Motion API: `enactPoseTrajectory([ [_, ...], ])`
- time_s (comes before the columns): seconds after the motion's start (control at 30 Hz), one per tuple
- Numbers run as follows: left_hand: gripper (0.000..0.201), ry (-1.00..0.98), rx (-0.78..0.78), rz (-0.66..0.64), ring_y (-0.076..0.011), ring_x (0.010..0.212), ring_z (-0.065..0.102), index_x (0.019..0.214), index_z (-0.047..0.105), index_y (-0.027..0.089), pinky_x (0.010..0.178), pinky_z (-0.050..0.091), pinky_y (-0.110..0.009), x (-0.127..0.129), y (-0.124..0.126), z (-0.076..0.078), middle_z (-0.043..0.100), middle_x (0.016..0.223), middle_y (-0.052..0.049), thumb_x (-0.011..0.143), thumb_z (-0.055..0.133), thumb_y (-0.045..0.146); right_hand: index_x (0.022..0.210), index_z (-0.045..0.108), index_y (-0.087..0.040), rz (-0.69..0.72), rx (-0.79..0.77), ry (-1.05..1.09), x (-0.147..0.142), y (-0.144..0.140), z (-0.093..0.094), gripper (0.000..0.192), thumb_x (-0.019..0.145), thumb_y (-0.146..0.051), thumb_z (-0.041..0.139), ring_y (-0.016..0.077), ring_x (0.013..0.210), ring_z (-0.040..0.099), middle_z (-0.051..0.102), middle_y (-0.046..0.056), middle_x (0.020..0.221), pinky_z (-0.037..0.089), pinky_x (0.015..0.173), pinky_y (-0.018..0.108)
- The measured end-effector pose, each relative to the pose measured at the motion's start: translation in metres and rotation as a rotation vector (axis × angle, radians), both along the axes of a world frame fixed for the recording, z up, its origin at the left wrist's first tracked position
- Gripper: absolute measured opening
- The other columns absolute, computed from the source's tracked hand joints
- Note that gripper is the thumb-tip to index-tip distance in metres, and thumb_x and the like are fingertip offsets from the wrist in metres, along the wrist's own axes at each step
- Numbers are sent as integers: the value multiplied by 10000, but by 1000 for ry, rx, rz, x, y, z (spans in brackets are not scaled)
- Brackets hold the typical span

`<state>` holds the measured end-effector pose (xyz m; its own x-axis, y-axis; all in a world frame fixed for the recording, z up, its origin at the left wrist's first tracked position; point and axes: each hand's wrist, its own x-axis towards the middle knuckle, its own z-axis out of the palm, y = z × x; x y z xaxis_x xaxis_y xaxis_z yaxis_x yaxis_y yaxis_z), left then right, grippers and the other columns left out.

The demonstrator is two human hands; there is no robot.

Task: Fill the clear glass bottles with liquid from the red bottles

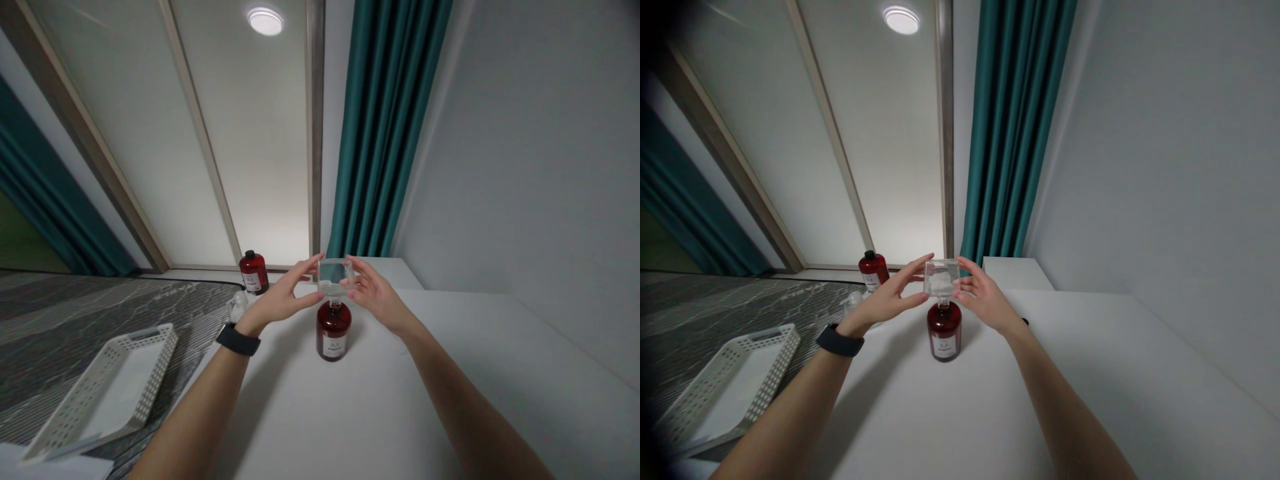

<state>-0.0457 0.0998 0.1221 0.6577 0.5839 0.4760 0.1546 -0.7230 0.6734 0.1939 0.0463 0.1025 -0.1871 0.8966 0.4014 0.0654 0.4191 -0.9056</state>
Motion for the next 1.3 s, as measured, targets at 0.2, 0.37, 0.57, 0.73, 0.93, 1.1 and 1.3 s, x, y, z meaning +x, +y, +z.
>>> enactPoseTrajectory([
  [0.2, 703, -18, 43, 30, -290, 1265, 586, 1511, 363, 323, 1083, 480, -525, 2, -3, 2, 502, 1495, -113, 897, 701, 272, 1444, 428, -342, 30, 14, 8, 2, 0, 0, 702, 829, -463, 744, 264, 1211, 602, 491, 97, 1468, 481, 1070, 495],
  [0.37, 696, -15, 60, 46, -286, 1273, 576, 1476, 414, 306, 1088, 475, -516, 2, -6, 8, 543, 1456, -103, 861, 735, 250, 1423, 440, -339, 27, 57, -14, 3, -1, 1, 683, 825, -430, 756, 268, 1227, 601, 498, 95, 1459, 466, 1091, 506],
  [0.57, 709, -6, 79, 62, -285, 1242, 594, 1460, 433, 323, 1079, 486, -519, 1, -7, 11, 564, 1431, -89, 835, 767, 281, 1409, 439, -350, 22, 55, -51, 3, -7, 6, 653, 837, -384, 750, 274, 1280, 575, 548, 82, 1395, 439, 1124, 532],
  [0.73, 709, 0, 100, 61, -288, 1267, 573, 1453, 448, 318, 1092, 475, -522, 0, -7, 12, 560, 1433, -86, 826, 779, 294, 1400, 435, -356, 33, 51, -71, 5, -10, 9, 641, 841, -351, 751, 273, 1311, 555, 542, 78, 1411, 433, 1131, 528],
  [0.93, 700, 5, 107, 63, -290, 1272, 569, 1443, 462, 320, 1085, 483, -523, -1, -8, 14, 564, 1428, -87, 822, 785, 309, 1402, 438, -352, 9, 71, -120, 5, -12, 12, 631, 847, -325, 737, 290, 1326, 544, 508, 81, 1463, 431, 1125, 532],
  [1.1, 700, 40, 117, 80, -297, 1308, 541, 1448, 457, 319, 1106, 461, -527, -2, -8, 14, 543, 1461, -85, 827, 781, 324, 1400, 430, -349, -2, 85, -139, 4, -14, 14, 630, 846, -292, 725, 284, 1324, 543, 476, 77, 1491, 441, 1116, 524],
  [1.3, 709, 57, 132, 56, -313, 1342, 509, 1457, 444, 323, 1102, 460, -538, -3, -8, 15, 510, 1488, -92, 829, 775, 342, 1410, 423, -348, -3, 109, -166, 4, -15, 15, 644, 843, -295, 723, 291, 1319, 545, 458, 82, 1500, 449, 1116, 536],
])
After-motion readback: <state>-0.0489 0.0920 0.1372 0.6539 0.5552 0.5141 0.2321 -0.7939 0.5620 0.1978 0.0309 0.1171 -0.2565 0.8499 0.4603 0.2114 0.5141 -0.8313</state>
